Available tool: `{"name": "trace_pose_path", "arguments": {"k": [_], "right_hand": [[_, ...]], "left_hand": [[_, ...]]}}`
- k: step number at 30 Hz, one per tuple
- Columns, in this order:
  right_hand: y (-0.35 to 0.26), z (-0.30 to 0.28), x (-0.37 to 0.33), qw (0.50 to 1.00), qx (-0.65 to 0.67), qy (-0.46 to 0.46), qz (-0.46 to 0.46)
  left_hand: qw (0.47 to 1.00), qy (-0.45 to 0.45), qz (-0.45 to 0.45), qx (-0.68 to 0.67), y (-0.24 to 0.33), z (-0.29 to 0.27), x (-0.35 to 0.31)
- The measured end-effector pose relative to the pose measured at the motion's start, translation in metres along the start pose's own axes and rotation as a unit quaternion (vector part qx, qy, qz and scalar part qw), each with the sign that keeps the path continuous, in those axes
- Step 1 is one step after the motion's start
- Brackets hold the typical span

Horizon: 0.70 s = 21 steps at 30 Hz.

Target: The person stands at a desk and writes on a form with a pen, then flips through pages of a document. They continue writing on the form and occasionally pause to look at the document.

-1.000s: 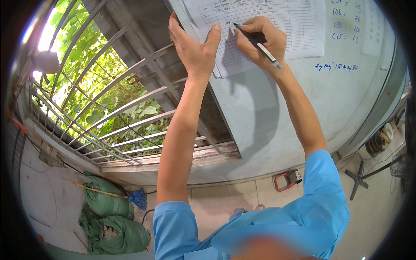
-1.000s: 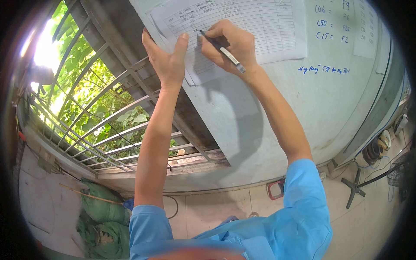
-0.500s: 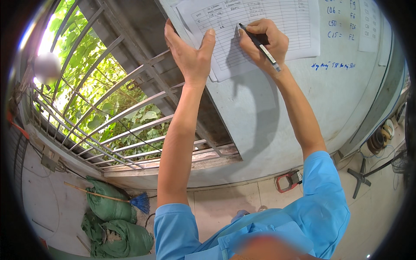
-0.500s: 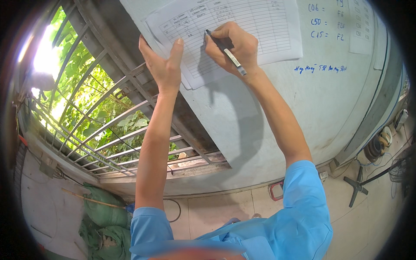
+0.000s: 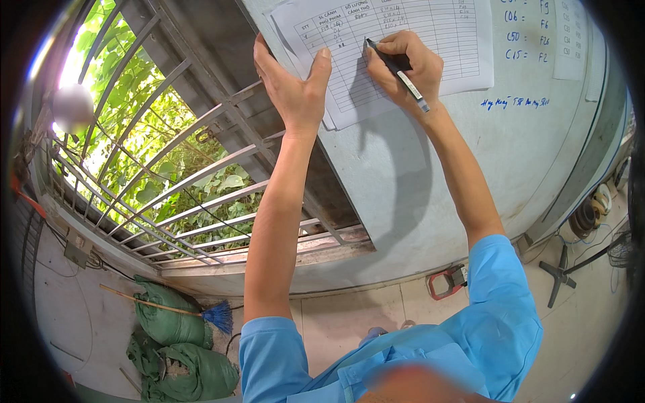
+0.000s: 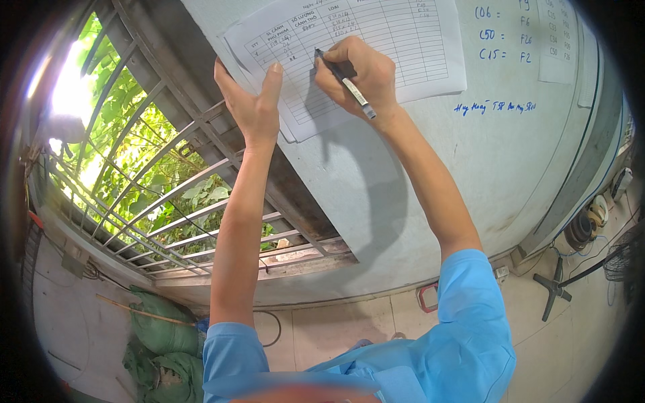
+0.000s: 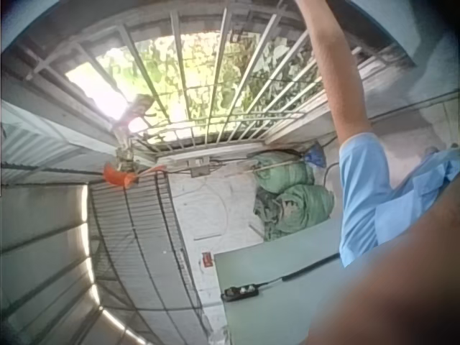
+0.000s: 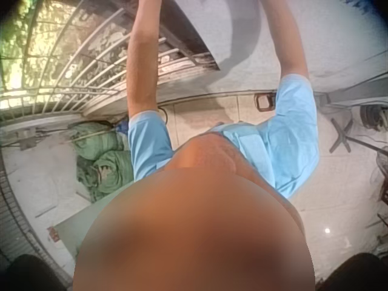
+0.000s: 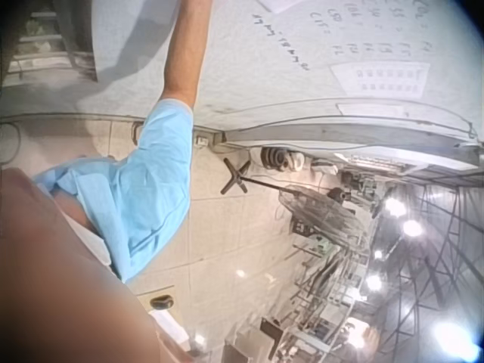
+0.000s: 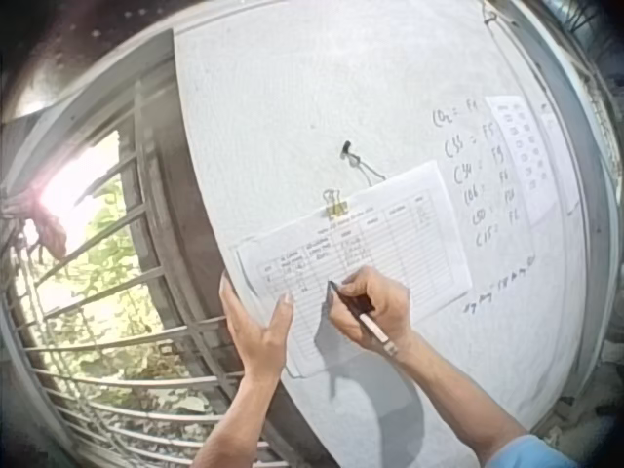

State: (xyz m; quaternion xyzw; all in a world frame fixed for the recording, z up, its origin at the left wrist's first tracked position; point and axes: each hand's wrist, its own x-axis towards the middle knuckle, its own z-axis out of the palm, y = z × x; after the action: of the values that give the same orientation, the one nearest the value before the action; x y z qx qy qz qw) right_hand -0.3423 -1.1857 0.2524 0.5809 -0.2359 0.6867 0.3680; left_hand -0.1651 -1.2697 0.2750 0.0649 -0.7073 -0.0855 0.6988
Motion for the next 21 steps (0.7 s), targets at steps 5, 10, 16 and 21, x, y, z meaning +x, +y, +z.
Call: {"name": "trace_pose_path", "arguments": {"k": [5,10,16,21], "right_hand": [[-0.0036,0.0005,0.0014,0.998,0.042,0.046,0.008],[-0.0033,0.0000,0.0027,0.999,0.031,0.033,0.006],[-0.0009,-0.0010,-0.0006,1.000,0.003,0.009,0.011],[-0.0022,-0.0021,-0.0018,0.999,0.005,0.030,0.022]], "left_hand": [[1.000,0.001,-0.014,-0.005,0.0003,0.0001,-0.0008],[1.000,0.001,-0.013,-0.014,0.0015,0.0001,-0.0004],[1.000,0.000,-0.007,-0.014,0.0010,0.0006,0.0001],[1.000,0.000,-0.007,-0.015,-0.0008,0.0004,-0.0014]]}}
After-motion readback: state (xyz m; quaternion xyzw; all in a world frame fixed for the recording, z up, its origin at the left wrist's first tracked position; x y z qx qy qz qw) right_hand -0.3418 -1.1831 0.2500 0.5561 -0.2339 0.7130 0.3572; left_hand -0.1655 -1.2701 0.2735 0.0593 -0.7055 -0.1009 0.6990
